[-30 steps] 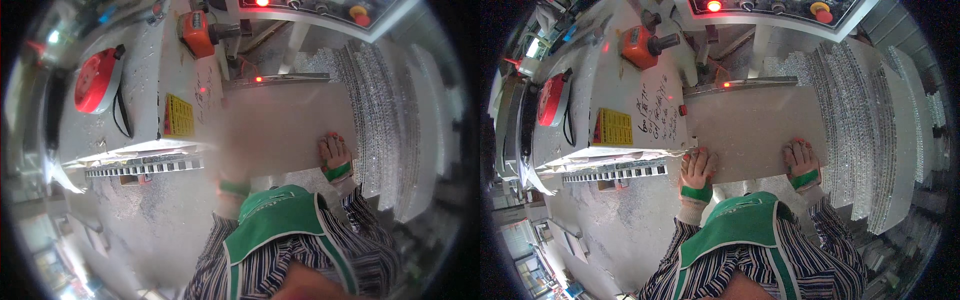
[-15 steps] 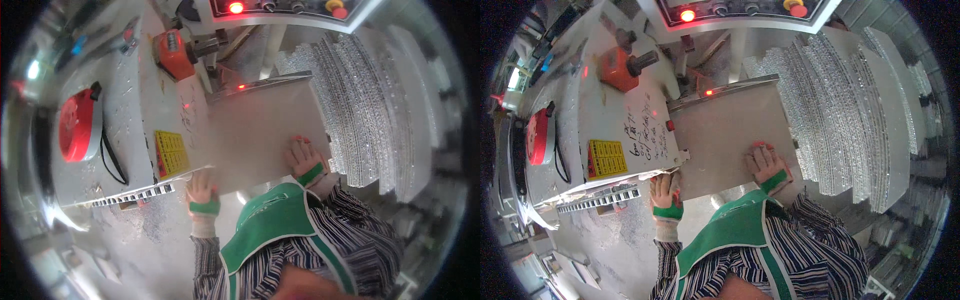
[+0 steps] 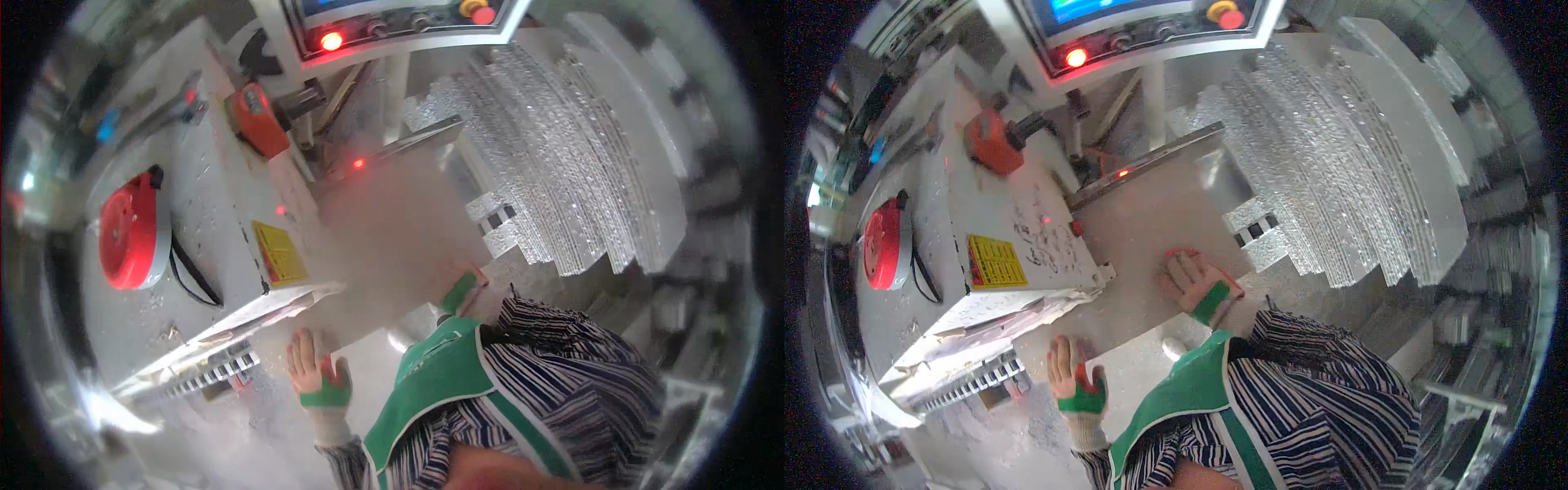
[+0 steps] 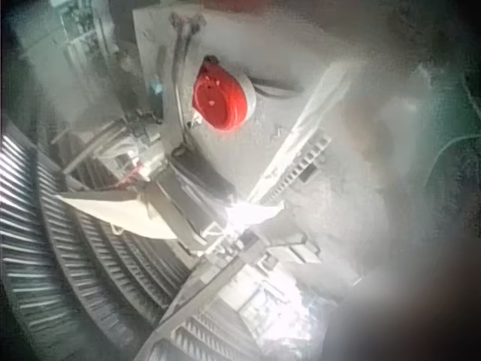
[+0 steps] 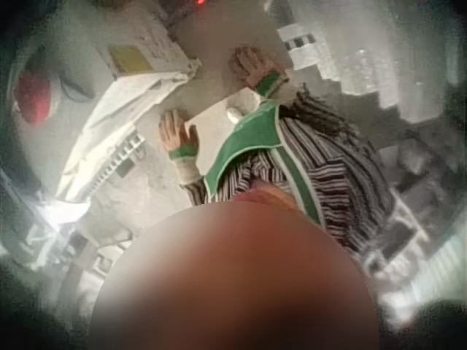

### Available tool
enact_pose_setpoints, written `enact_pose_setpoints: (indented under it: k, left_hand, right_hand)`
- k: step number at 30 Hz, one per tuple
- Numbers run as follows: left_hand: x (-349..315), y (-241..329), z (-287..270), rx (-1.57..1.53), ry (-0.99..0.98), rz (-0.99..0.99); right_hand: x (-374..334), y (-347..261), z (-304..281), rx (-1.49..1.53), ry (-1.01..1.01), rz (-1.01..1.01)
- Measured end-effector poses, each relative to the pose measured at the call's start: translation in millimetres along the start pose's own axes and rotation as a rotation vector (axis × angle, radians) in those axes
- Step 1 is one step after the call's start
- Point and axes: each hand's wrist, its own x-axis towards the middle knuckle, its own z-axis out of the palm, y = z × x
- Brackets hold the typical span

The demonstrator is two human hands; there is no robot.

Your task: The recorder is picking up rectangular white panels from a stack and feeding them individually into a narrow industrial slot on a processing machine.

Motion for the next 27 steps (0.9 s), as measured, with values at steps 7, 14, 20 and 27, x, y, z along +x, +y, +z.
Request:
enact_pose_setpoints:
  k: [7, 14, 20, 27]
  left_hand:
    - [-65, 5, 9, -0.162, 0.19, 0.009]
    - [-105, -4, 34, -0.231, 0.142, 0.109]
    - [-115, -4, 44, -0.229, 0.128, 0.164]
    - [-77, 54, 35, -0.271, 0.099, 0.292]
  right_hand:
    - [25, -44, 0, -0.05, 0.022, -0.014]
    - [37, -77, -17, -0.067, 0.027, 0.002]
    - [54, -114, 17, -0.044, 0.134, 0.033]
    - [58, -127, -5, 0.129, 0.068, -0.014]
